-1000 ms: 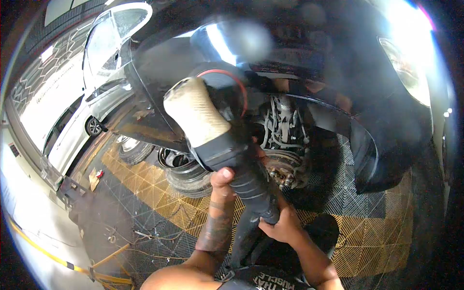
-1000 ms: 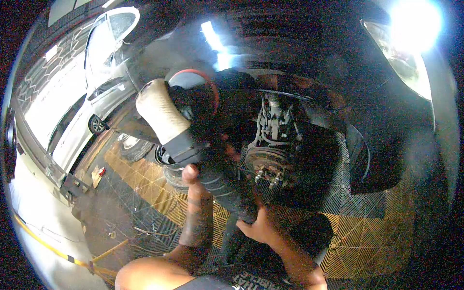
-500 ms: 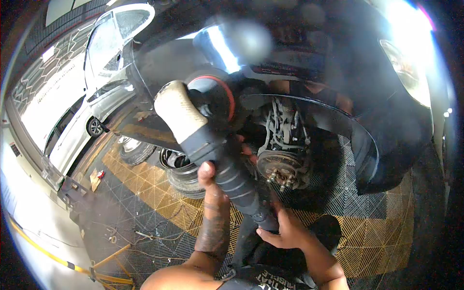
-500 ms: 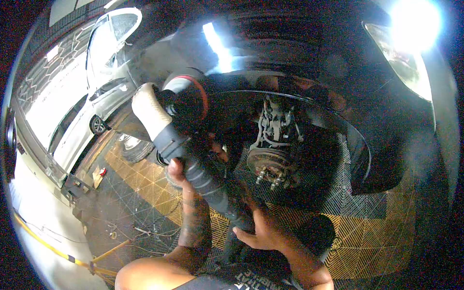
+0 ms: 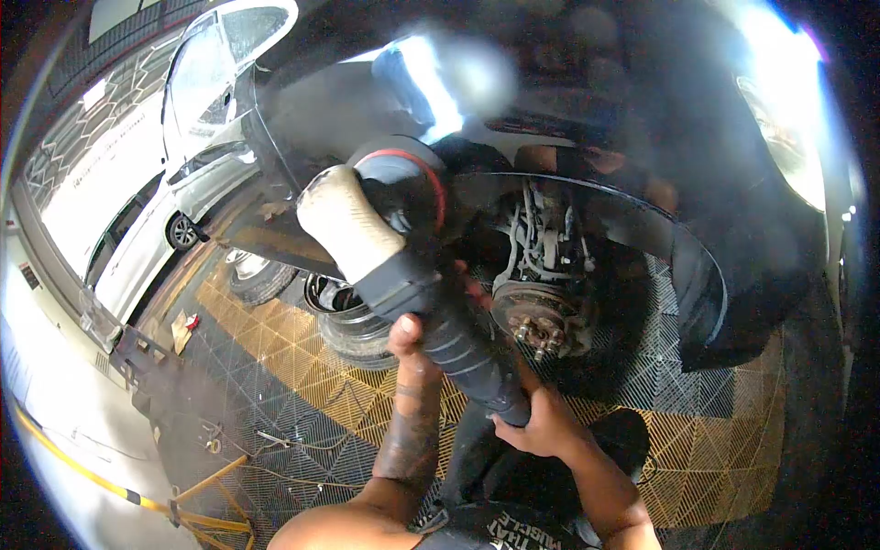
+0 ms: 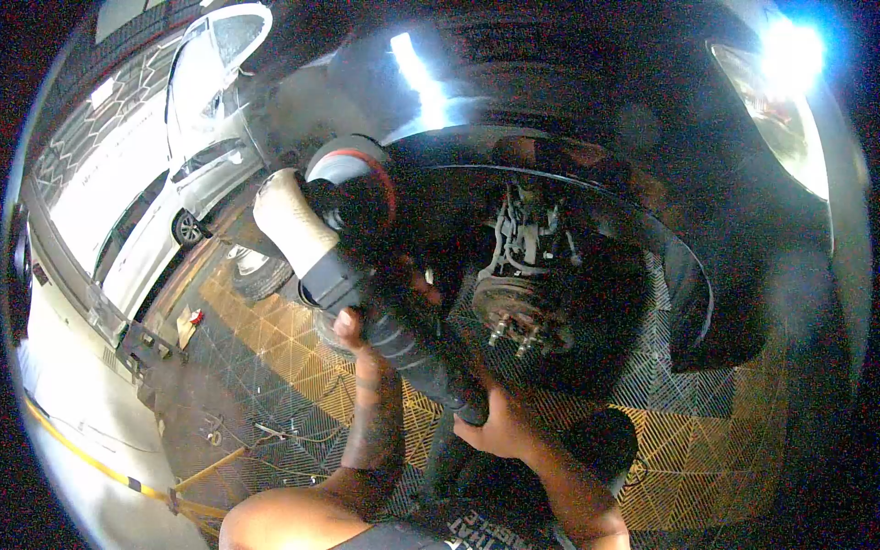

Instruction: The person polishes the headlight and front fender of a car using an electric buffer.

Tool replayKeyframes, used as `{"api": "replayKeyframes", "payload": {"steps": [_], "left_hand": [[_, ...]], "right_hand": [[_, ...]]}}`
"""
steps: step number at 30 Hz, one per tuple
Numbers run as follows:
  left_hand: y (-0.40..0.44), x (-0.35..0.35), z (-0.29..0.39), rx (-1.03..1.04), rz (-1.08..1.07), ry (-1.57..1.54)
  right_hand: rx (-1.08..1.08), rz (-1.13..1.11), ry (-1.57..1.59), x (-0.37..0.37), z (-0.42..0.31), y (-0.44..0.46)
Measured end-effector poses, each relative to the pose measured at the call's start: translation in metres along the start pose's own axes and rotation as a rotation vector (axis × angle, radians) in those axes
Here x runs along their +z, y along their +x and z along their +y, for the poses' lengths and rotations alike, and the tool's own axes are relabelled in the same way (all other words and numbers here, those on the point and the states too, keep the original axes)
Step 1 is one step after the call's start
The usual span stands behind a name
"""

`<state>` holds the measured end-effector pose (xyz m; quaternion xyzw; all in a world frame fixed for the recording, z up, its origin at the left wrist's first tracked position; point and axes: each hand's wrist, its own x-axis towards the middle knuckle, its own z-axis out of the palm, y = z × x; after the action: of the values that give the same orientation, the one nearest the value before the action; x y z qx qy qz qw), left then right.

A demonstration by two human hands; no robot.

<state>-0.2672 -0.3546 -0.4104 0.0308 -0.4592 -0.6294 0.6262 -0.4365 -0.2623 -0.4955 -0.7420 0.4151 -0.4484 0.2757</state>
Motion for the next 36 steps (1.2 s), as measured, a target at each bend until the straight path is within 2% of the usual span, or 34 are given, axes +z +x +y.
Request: {"api": "replayKeyframes", "payload": {"steps": [1, 3, 7, 10, 13, 16, 18, 19, 21, 22, 24, 26, 28, 30, 36], "left_hand": [[0.0, 0.001, -0.002, -0.037, -0.031, 0.018], [-0.004, 0.014, 0.0, -0.111, -0.025, 0.081], [0.002, 0.015, -0.002, -0.088, -0.102, 0.07], [0.0, 0.009, 0.005, -0.072, 0.001, 0.028], [0.005, 0.008, 0.017, -0.012, 0.031, -0.014], [0.009, 0.022, 0.029, -0.031, 0.051, 0.046], [0.009, 0.041, 0.037, -0.072, 0.041, 0.105], [0.009, 0.05, 0.04, -0.114, 0.033, 0.161], [0.014, 0.062, 0.036, -0.15, -0.005, 0.096], [0.015, 0.068, 0.035, -0.183, -0.04, 0.028], [0.016, 0.067, 0.037, -0.158, 0.026, 0.046], [0.021, 0.046, 0.041, -0.169, -0.114, -0.226], [0.024, 0.052, 0.039, -0.132, -0.104, -0.218], [0.026, 0.055, 0.038, -0.097, -0.079, -0.184], [0.025, 0.071, 0.03, -0.215, -0.177, -0.118]], "right_hand": [[-0.001, -0.001, 0.001, 0.001, 0.001, -0.005], [0.164, 0.015, 0.186, 0.003, 0.001, -0.014], [0.101, 0.039, 0.15, 0.003, 0.001, -0.014], [0.185, -0.074, 0.076, -0.006, -0.013, -0.004], [0.07, -0.095, 0.112, -0.016, -0.025, 0.007], [-0.142, -0.159, -0.061, -0.027, -0.033, 0.011], [-0.142, -0.211, 0.211, -0.027, -0.038, 0.01], [-0.145, -0.207, 0.212, -0.025, -0.044, 0.008], [-0.104, -0.14, 0.486, -0.02, -0.057, 0.003], [-0.104, -0.144, 0.489, -0.021, -0.061, 0.003], [-0.124, -0.19, 0.562, -0.024, -0.068, 0.005], [-0.141, -0.193, 0.574, -0.025, -0.071, 0.012], [-0.163, -0.186, 0.581, -0.029, -0.071, 0.011], [-0.137, -0.233, 0.427, -0.038, -0.069, 0.007], [-0.125, -0.091, 0.374, -0.025, -0.068, -0.016]]}}
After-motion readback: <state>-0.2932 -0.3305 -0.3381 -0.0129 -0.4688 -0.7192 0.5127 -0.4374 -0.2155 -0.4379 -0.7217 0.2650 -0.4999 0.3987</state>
